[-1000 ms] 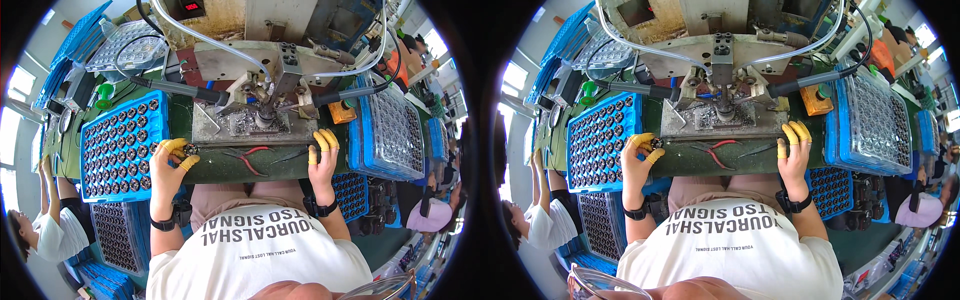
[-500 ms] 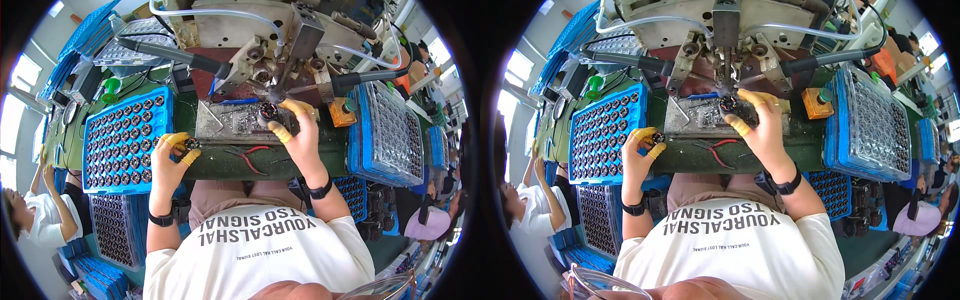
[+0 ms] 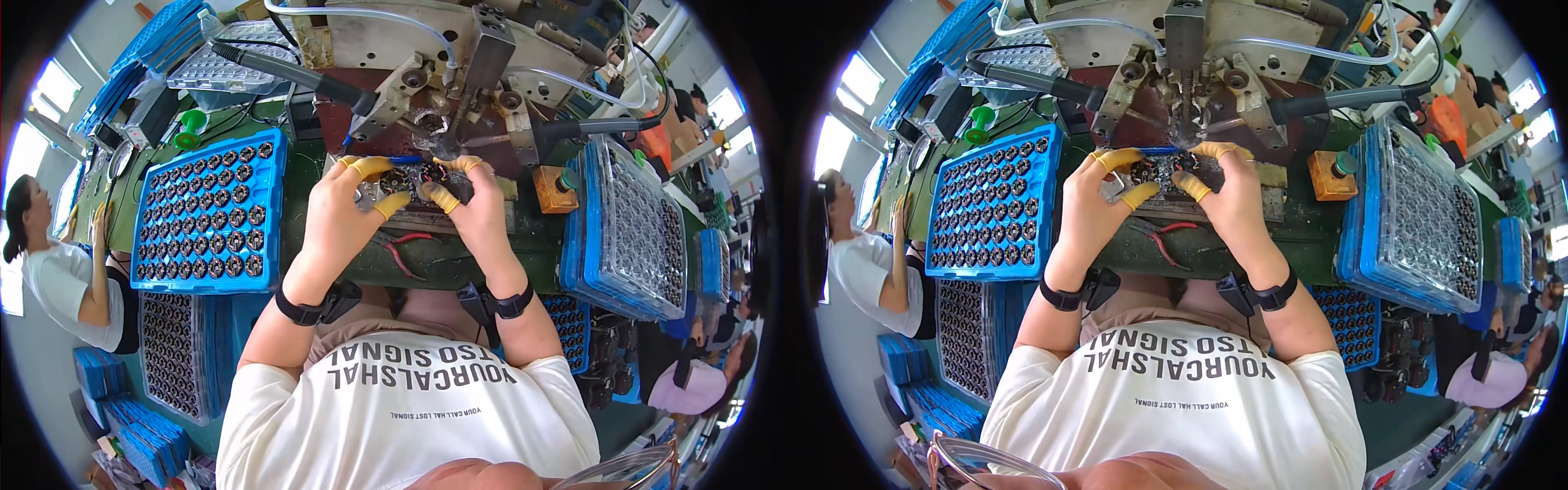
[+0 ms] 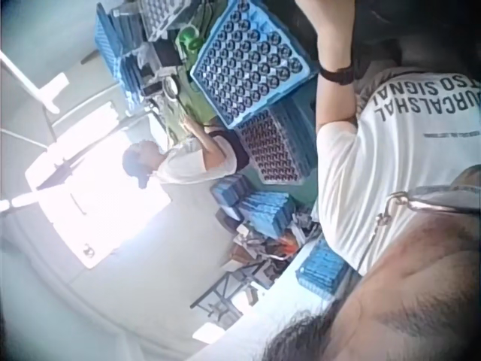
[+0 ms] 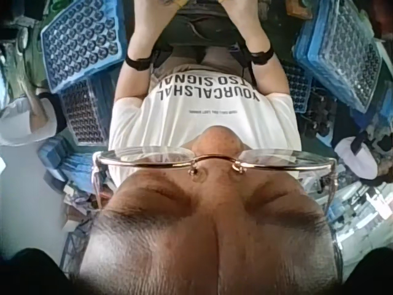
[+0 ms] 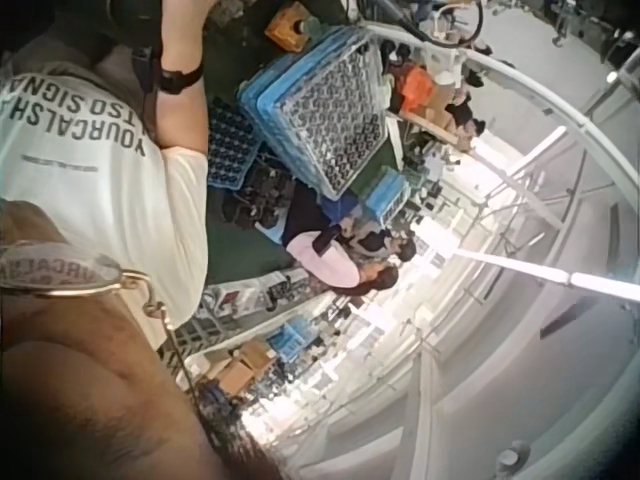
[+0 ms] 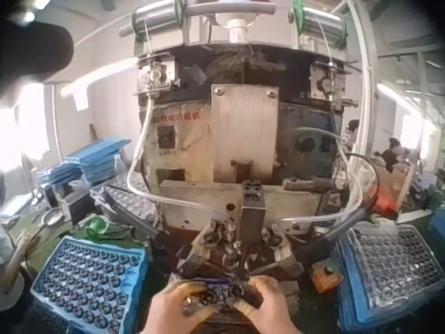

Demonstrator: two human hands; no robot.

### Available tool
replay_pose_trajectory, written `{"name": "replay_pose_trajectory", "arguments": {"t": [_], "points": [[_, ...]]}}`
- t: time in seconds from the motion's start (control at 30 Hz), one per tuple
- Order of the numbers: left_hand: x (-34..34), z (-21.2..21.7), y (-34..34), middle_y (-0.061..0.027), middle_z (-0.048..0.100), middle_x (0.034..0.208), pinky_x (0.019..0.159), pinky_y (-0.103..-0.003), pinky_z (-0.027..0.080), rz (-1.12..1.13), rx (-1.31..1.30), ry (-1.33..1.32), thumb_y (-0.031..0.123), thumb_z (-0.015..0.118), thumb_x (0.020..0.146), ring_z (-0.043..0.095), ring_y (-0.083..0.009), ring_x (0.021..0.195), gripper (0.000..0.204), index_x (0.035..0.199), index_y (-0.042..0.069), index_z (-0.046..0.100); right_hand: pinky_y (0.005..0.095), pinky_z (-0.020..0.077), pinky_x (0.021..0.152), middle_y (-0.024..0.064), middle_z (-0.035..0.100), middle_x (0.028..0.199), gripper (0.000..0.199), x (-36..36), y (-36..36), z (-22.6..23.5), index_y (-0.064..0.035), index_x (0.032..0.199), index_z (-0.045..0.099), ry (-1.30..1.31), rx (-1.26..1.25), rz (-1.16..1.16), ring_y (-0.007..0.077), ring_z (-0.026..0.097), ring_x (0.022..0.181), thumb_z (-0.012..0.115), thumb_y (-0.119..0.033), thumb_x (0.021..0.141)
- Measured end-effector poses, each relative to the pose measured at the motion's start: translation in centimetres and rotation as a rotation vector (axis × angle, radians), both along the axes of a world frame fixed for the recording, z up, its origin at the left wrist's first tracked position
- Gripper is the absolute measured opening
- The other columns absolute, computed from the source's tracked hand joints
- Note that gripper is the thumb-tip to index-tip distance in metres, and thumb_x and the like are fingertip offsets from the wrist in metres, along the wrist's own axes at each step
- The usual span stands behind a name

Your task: Manually placing small electronic components into a machine for assembly or testing on a factory floor.

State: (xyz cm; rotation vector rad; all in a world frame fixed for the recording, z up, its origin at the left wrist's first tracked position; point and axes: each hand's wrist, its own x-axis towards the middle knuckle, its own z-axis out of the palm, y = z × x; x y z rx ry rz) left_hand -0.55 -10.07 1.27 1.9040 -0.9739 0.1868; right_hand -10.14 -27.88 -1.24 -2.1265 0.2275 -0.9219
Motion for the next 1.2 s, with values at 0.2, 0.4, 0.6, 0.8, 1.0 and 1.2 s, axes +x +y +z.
{"name": "replay_pose_trajectory", "arguments": {"t": [0.2,0.4,0.6,0.8,1.0,1.2], "points": [[0.0,-0.7,1.5,-0.0081,0.069,0.097,0.077,-0.029,0.052,0.055,0.013,0.017,0.012,0.086,0.071,0.065,-0.02,0.083,0.038,0.105,0.003,0.071,0.0391,0.0482,0.087,0.0134,0.068,0.099,0.04,-0.1,-0.2,0.3,-0.0016,0.101,0.066,0.023,-0.022,0.016,0.0301,0.063,0.096,0.086,-0.024,0.075],[0.4,-0.9,4.1,-0.0071,0.07,0.1,0.078,-0.029,0.051,0.135,0.035,0.046,0.012,0.084,0.073,0.066,-0.0188,0.085,0.039,0.109,0.004,0.07,0.0394,0.0489,0.087,0.0142,0.068,0.1,0.04,-0.1,-0.4,-0.3,-0.0011,0.103,0.065,0.017,0.057,0.056,0.0312,0.064,0.096,0.085,-0.025,0.077],[0.4,-0.7,4.3,-0.0066,0.07,0.099,0.079,-0.028,0.051,0.131,0.007,0.068,0.012,0.084,0.074,0.066,-0.0183,0.085,0.039,0.109,0.004,0.069,0.0386,0.0493,0.087,0.0148,0.068,0.1,0.04,-0.2,-0.4,0.3,-0.0004,0.103,0.064,0.049,0.027,0.06,0.0311,0.065,0.096,0.085,-0.023,0.078],[0.7,-1.1,3.7,-0.0065,0.07,0.1,0.078,-0.028,0.051,0.102,0.026,0.087,0.011,0.084,0.073,0.065,-0.0179,0.085,0.04,0.11,0.004,0.07,0.0367,0.0493,0.087,0.0152,0.068,0.101,0.039,-0.4,-0.4,0.3,0.0004,0.105,0.064,0.04,0.018,0.043,0.0293,0.065,0.096,0.084,-0.021,0.079],[0.0,0.1,-1.2,-0.0103,0.069,0.099,0.078,-0.031,0.053,-0.086,-0.038,0.066,0.013,0.086,0.072,0.067,-0.0221,0.086,0.041,0.109,0.003,0.071,0.0304,0.0455,0.095,0.0093,0.066,0.113,0.042,-2.7,-0.5,1.4,0.001,0.116,0.064,-0.074,0.427,0.19,0.0187,0.061,0.106,0.082,-0.015,0.081],[0.5,-0.4,-4.1,-0.0138,0.065,0.103,0.079,-0.034,0.054,-0.226,-0.033,0.052,0.011,0.086,0.072,0.066,-0.0279,0.088,0.042,0.108,-0.002,0.069,0.034,0.0383,0.107,0.0086,0.063,0.121,0.044,-5.6,-1.1,1.0,0.0017,0.122,0.062,-0.14,0.578,0.265,0.0179,0.056,0.116,0.08,-0.007,0.082]]}}
